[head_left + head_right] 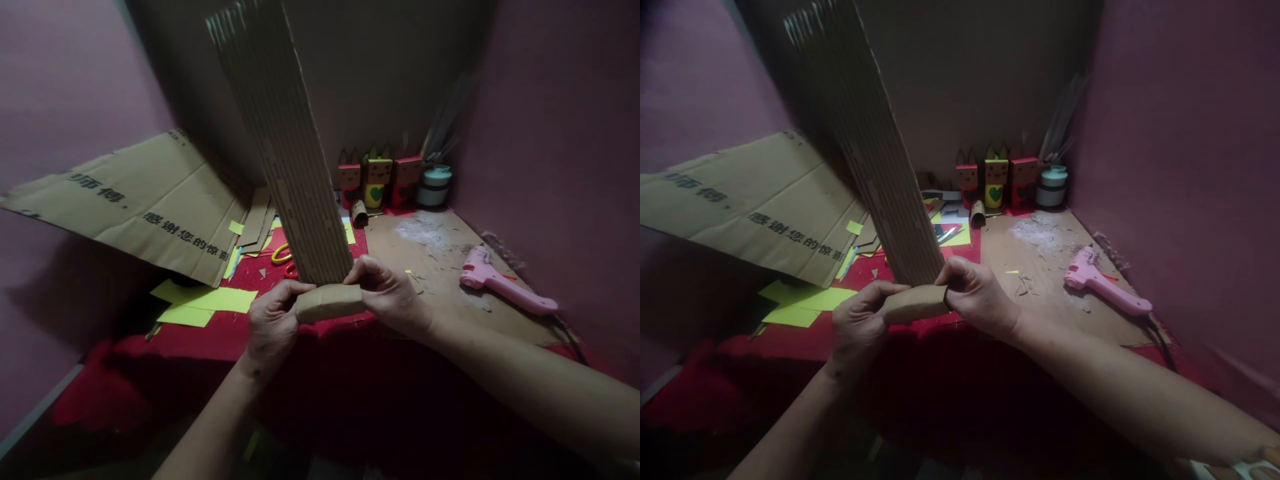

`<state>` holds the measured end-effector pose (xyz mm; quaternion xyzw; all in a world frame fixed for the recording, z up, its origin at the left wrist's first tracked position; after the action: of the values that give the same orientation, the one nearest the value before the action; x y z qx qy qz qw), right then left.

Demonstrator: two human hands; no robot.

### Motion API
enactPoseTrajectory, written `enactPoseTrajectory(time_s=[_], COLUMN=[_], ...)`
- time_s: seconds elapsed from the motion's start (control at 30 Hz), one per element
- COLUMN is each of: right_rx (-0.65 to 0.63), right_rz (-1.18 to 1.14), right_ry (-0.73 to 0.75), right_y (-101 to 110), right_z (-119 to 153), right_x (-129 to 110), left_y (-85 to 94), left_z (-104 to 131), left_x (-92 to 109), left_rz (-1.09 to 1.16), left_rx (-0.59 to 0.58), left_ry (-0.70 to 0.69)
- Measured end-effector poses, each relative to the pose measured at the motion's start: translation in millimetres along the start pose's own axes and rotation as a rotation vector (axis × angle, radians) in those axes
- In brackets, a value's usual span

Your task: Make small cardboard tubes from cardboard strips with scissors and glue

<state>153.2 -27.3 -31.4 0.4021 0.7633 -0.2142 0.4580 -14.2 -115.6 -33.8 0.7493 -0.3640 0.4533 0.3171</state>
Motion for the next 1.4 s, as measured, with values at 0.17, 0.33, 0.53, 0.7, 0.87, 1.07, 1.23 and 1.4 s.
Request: enactPoseTrajectory(time_s=[0.17, 0.33, 0.53, 0.7, 0.87, 1.07, 1.23, 1.4], right_rx=[0.008, -0.007, 0.038, 0.095, 0.115, -0.01, 0.044, 0.014], right_rz=[-0.005, -0.032, -0.178, -0.432, -0.489, -0.518, -0.529, -0.556], right_ry=[0.064, 0.08, -0.047, -0.227, -0.278, -0.31, -0.32, -0.39], right_y=[0.6, 1.5, -0.2, -2.3, 2.9, 6.7, 0.7, 3.0], right_z=[-0.7, 1.2, -2.6, -9.1, -14.3, -18.4, -18.2, -20.1], right_x=[0.2, -2.1, -2.9, -3.6, -4.5, -0.9, -0.1, 8.3], left_y=[-2.6, -5.5, -5.5, -12.2, -17.7, -16.9, -14.0, -13.4], left_z=[-4.5, -2.7, -3.5, -11.4, -16.2, -21.3, -28.2, -26.8], left_x=[2.2, 6.5, 5.4, 6.1, 10.0, 12.7, 9.9, 13.3], left_rz=[0.077, 0.16, 0.188, 0.245, 0.216, 0.161, 0.251, 0.141], left_rx=[-0.029, 0.039, 0.007, -0.115, -0.089, -0.085, -0.191, -0.161], left_ry=[0.064, 0.175, 0.194, 0.264, 0.184, 0.124, 0.207, 0.054])
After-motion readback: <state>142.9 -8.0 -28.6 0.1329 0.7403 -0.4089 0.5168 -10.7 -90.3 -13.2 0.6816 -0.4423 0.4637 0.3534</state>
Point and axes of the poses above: each hand's wrist, its own z-axis away from the middle knuckle, its own y-axis out of the back of the hand, x = y × z, the point moved 1 cm from there along -z, towards the middle knuckle
